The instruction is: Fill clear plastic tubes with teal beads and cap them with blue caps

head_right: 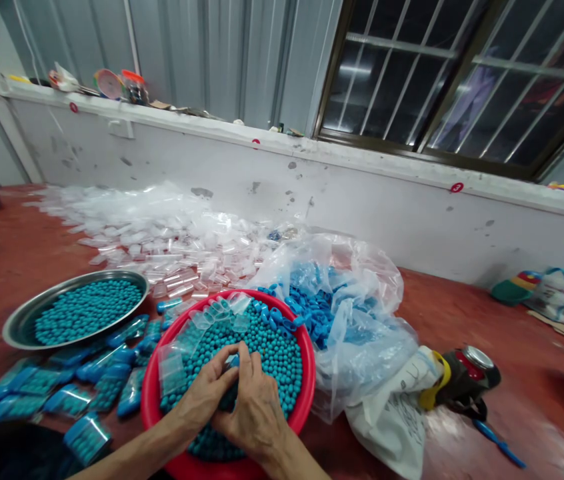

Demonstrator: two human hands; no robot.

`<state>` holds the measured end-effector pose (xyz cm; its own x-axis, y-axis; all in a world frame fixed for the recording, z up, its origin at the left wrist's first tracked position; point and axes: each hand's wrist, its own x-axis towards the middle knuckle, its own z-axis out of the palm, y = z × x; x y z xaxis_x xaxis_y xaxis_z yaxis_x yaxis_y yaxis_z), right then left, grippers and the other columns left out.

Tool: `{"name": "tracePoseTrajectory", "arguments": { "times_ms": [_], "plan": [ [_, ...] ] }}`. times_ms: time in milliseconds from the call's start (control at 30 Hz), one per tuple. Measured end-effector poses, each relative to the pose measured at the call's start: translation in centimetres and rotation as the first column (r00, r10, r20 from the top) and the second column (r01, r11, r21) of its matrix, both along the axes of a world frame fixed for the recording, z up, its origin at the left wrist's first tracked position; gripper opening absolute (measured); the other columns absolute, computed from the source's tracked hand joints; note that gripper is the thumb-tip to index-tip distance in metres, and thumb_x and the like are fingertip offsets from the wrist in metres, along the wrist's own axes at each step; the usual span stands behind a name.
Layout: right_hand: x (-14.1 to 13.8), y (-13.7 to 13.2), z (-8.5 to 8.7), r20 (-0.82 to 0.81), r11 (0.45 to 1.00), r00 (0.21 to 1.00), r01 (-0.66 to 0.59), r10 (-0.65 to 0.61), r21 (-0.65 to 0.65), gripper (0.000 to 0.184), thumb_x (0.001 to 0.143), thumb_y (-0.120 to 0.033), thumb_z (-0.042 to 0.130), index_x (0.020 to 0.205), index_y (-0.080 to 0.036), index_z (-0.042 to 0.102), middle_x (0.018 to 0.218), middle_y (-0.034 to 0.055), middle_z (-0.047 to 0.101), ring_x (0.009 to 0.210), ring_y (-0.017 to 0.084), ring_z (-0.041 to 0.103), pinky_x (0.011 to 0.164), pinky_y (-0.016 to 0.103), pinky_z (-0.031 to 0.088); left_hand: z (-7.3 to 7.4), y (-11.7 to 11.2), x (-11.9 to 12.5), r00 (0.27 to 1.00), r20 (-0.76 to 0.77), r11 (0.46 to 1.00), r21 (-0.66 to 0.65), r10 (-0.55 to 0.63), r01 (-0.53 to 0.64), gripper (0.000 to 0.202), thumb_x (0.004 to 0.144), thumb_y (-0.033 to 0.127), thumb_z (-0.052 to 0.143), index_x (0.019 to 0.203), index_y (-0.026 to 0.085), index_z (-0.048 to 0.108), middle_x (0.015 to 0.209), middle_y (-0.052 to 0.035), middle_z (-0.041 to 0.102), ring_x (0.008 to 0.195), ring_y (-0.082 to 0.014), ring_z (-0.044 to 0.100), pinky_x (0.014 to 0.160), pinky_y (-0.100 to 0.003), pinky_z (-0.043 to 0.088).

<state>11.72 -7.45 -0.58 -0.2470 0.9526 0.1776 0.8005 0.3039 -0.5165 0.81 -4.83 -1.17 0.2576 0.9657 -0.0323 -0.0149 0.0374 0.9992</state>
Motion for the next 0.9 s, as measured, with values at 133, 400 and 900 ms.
{"name": "tracePoseTrajectory", "arguments": {
  "times_ms": [133,400,900],
  "plan": [
    [-0.2,-0.3,0.1,-0.016,0.999,1.0,0.019,-0.018,0.027,0.08,0.06,-0.025,0.057,0.13,-0.005,0.026,0.115,0.0208,0.047,0.094,0.03,0.056,0.074,0.04,0.048,-0.2,-0.1,0.1,1.0,-0.008,1.0,0.008,0.01,-0.01,0.038,0.075,0.023,0.046,0.111,0.015,0.047,0.089,-0.0032,0.062,0.086,-0.0187,0.056,0.082,-0.033,0.042],
    [-0.2,-0.4,-1.4,0.077,0.992,0.994,0.064,-0.073,0.112,0.072,0.066,-0.028,0.053,0.13,-0.006,0.028,0.121,0.0238,0.044,0.099,0.031,0.055,0.076,0.04,0.049,-0.3,-0.7,0.2,0.996,-0.08,0.987,0.154,0.049,-0.036,0.028,0.076,0.021,0.044,0.102,0.017,0.051,0.1,-0.0049,0.059,0.09,-0.0177,0.053,0.087,-0.033,0.039],
    [0.5,0.0,0.1,-0.048,0.981,0.988,-0.154,0.15,-0.12,0.078,0.072,-0.032,0.057,0.137,-0.018,0.016,0.13,0.0133,0.038,0.106,0.025,0.051,0.084,0.035,0.045,1.7,0.0,-4.0,0.921,-0.381,0.976,0.217,0.077,0.008,0.026,0.077,0.029,0.042,0.099,0.02,0.054,0.084,-0.0013,0.062,0.079,-0.0176,0.056,0.074,-0.027,0.043]
  ]
}}
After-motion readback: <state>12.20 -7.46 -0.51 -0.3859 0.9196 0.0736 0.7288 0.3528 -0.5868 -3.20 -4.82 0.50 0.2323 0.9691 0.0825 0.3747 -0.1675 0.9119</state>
